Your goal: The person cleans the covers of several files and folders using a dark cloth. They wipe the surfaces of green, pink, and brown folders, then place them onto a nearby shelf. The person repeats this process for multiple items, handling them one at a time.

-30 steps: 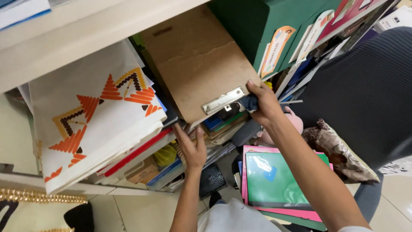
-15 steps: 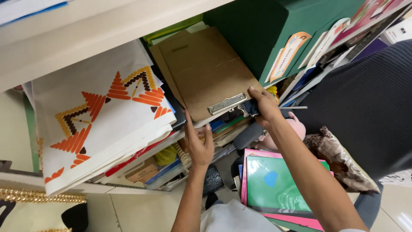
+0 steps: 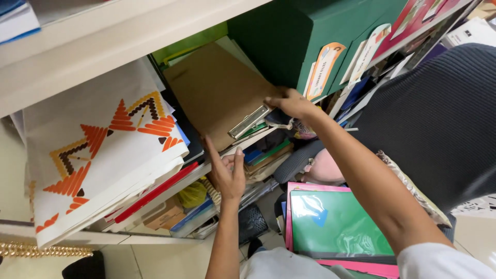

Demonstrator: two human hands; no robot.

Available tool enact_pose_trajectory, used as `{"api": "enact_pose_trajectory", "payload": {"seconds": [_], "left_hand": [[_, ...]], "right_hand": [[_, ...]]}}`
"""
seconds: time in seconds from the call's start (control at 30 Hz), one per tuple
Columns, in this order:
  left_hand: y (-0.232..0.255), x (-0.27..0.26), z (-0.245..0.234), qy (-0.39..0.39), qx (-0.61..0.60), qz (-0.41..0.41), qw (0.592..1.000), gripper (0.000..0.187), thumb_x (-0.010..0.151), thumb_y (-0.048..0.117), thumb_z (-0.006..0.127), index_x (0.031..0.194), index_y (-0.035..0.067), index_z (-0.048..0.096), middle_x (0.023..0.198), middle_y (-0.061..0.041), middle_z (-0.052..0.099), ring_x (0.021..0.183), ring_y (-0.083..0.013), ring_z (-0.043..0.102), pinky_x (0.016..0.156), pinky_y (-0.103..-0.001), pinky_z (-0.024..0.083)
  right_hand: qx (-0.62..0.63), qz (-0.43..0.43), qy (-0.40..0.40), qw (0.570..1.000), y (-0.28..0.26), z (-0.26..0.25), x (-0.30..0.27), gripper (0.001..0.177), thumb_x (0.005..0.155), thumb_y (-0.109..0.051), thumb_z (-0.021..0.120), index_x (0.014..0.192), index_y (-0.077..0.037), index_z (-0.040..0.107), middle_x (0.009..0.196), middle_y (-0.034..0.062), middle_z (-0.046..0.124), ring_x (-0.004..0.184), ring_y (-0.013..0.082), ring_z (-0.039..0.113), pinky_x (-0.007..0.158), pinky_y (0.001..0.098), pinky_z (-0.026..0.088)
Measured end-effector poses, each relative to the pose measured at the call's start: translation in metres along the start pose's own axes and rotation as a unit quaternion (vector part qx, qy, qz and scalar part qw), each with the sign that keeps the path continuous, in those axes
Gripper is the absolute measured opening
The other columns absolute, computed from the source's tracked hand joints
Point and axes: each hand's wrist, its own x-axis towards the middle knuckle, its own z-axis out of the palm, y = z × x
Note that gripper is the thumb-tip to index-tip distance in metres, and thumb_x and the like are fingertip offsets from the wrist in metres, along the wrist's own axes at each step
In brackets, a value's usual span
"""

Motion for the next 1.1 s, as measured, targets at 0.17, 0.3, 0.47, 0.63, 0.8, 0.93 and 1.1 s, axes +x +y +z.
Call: {"api": "enact_pose_trajectory", "payload": {"seconds": [0.17,0.3,0.47,0.63,0.8,0.93,1.1], "left_hand": [[-0.002,0.003,-0.002,0.009,0.033,0.028,0.999,0.089,0.100,0.029,0.062,0.163,-0.004,0.008,0.081,-0.016,0.075,0.074,-0.0187,0.073,0.068,-0.030,0.060],[-0.006,0.005,-0.005,-0.005,0.087,0.017,0.996,0.092,0.099,0.031,0.062,0.163,-0.004,0.006,0.080,-0.017,0.075,0.073,-0.0214,0.074,0.072,-0.033,0.062],[-0.010,0.005,-0.007,0.021,0.059,0.043,0.997,0.090,0.100,0.031,0.063,0.164,-0.003,0.010,0.103,-0.023,0.074,0.085,-0.0233,0.076,0.076,-0.035,0.062],[-0.007,0.003,-0.005,0.022,0.044,0.069,0.996,0.086,0.100,0.027,0.064,0.163,-0.002,0.011,0.151,-0.035,0.045,0.093,-0.0266,0.074,0.076,-0.035,0.062],[-0.002,0.002,0.000,0.008,0.004,0.034,0.999,0.090,0.099,0.027,0.063,0.164,0.001,0.007,0.152,-0.031,0.048,0.092,-0.0245,0.074,0.073,-0.034,0.061],[-0.006,0.004,-0.004,0.008,-0.009,0.055,0.998,0.089,0.097,0.024,0.062,0.162,0.001,0.006,0.166,-0.033,0.016,0.090,-0.0256,0.074,0.071,-0.034,0.063],[-0.012,0.006,-0.009,0.012,-0.075,0.086,0.993,0.082,0.102,0.018,0.061,0.164,0.002,0.010,0.171,-0.031,0.015,0.095,-0.0247,0.075,0.077,-0.033,0.063]], "right_hand": [[0.041,0.029,0.005,0.999,0.000,-0.003,0.005,0.080,0.089,-0.044,0.073,0.152,-0.002,0.046,0.139,0.0187,0.062,0.123,0.0257,0.061,0.103,0.0379,0.045],[0.144,0.012,-0.012,0.989,0.005,-0.001,0.003,0.080,0.084,-0.036,0.074,0.152,-0.006,0.043,0.133,0.0196,0.068,0.118,0.0272,0.066,0.099,0.0372,0.051],[0.139,-0.047,0.006,0.989,0.024,0.010,-0.017,0.076,0.088,-0.033,0.073,0.154,-0.005,0.046,0.134,0.0187,0.068,0.117,0.0256,0.066,0.099,0.0353,0.051],[0.153,0.012,0.016,0.988,0.021,0.007,-0.026,0.080,0.090,-0.031,0.075,0.158,-0.010,0.038,0.134,0.0162,0.063,0.111,0.0236,0.068,0.090,0.0373,0.055],[0.305,0.096,-0.075,0.945,0.008,-0.008,-0.031,0.092,0.083,-0.022,0.076,0.161,-0.014,0.028,0.119,0.0178,0.069,0.081,0.0239,0.072,0.053,0.0396,0.060],[0.343,0.095,-0.085,0.931,0.023,-0.007,-0.028,0.097,0.085,-0.018,0.078,0.163,-0.011,0.020,0.115,0.0185,0.069,0.083,0.0241,0.071,0.055,0.0389,0.060],[0.420,0.043,-0.112,0.900,0.035,0.008,-0.056,0.085,0.086,-0.014,0.071,0.159,-0.014,0.028,0.108,0.0149,0.072,0.084,0.0237,0.074,0.059,0.0400,0.062]]}}
